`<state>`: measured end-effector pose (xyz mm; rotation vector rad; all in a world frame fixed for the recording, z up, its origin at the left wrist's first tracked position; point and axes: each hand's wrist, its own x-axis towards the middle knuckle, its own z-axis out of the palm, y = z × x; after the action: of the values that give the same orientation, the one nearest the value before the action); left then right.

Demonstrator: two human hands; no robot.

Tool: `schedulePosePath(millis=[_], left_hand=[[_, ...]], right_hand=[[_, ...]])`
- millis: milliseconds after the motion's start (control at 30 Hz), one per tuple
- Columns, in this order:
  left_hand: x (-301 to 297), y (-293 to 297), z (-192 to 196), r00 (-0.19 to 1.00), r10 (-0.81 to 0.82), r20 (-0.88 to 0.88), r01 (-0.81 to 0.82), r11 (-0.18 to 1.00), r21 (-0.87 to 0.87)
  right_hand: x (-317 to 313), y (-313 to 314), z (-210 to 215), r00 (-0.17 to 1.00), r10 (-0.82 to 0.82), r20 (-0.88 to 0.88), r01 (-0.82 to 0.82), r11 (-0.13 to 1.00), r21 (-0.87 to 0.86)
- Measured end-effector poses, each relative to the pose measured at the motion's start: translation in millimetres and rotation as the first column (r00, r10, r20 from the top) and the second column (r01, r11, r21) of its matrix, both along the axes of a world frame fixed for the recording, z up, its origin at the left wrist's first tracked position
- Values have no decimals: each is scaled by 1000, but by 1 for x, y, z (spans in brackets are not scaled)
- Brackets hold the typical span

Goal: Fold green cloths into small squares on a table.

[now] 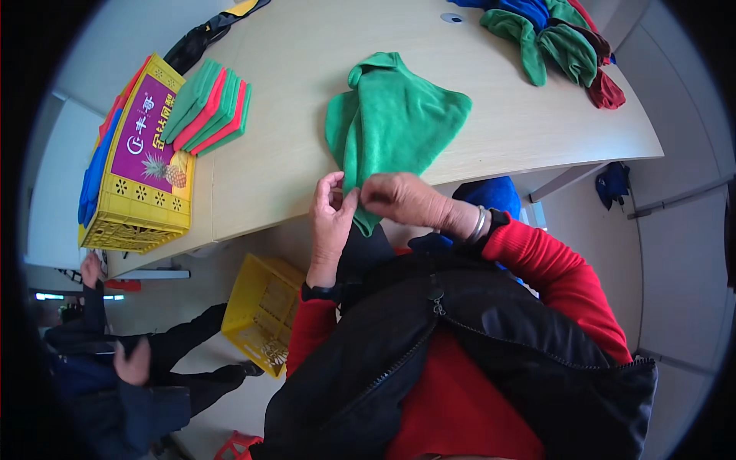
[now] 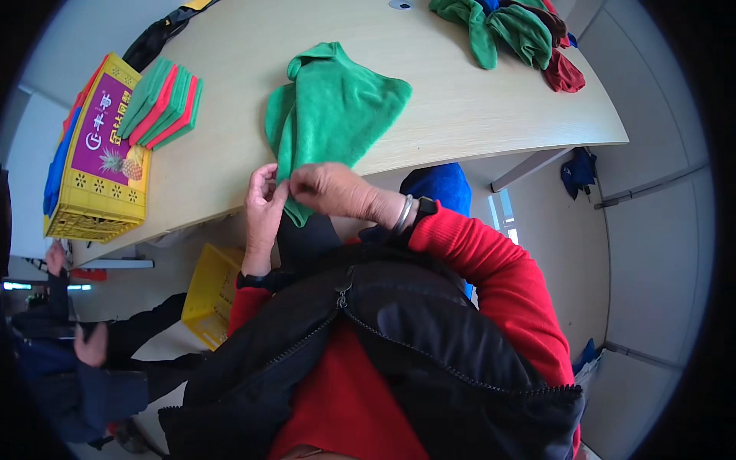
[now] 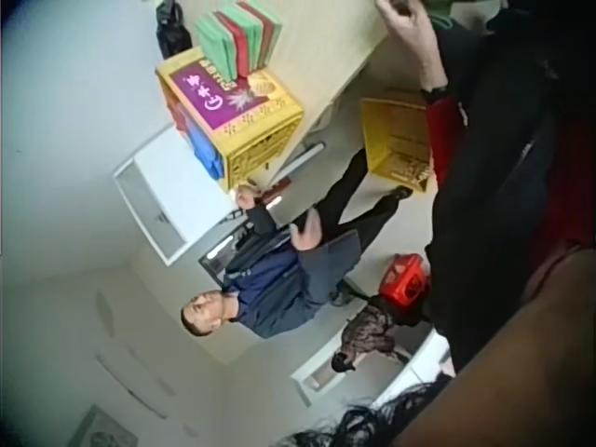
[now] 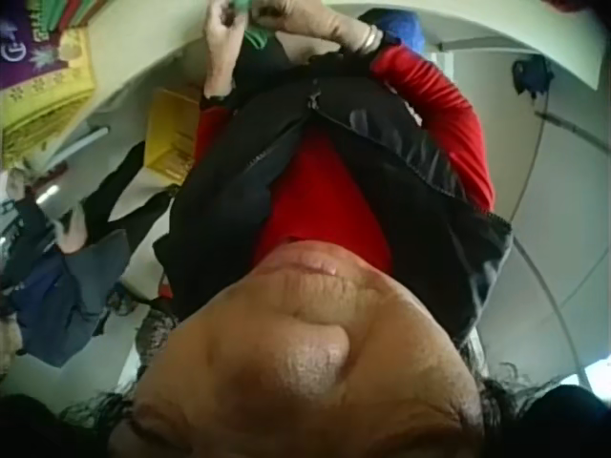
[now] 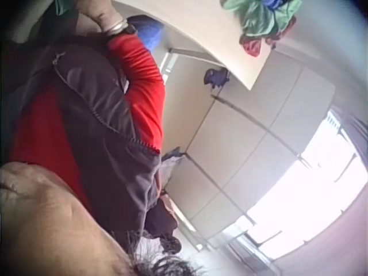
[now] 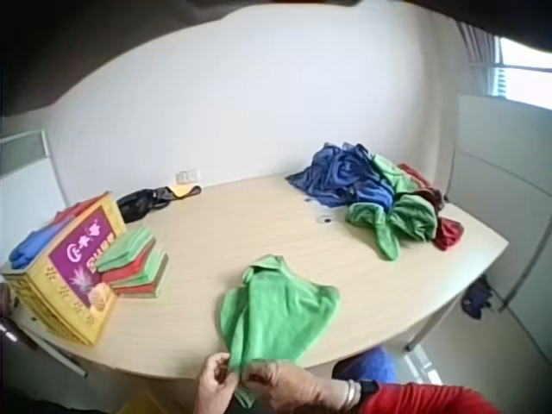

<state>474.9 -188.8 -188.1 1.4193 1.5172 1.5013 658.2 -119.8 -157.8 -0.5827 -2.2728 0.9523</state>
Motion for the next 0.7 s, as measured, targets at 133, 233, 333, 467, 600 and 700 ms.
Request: schedulePosePath(millis=[133, 233, 333, 467, 600, 700], left_hand=[[1, -10, 0, 997, -1, -76, 3, 1000, 27], [-1, -7, 5, 995, 3, -95, 3, 998, 55], [-6, -19, 5, 890, 81, -449, -157, 978, -135], [18, -30, 38, 748, 23, -663, -280, 917, -284], [-1, -27, 18, 998, -63, 11, 60, 861, -506], [-1, -33, 24, 938, -114, 329, 269, 836, -478]], right_hand=[[30, 46, 14, 964, -265, 36, 265, 964, 6], [65, 93, 13, 892, -436, 120, 394, 879, 271], [103, 118, 2, 764, -633, 126, 473, 682, 557], [142, 145, -15, 589, -786, 188, 617, 588, 523], [145, 156, -11, 664, -678, 314, 647, 732, 213], [147, 155, 5, 758, -543, 363, 623, 767, -152]])
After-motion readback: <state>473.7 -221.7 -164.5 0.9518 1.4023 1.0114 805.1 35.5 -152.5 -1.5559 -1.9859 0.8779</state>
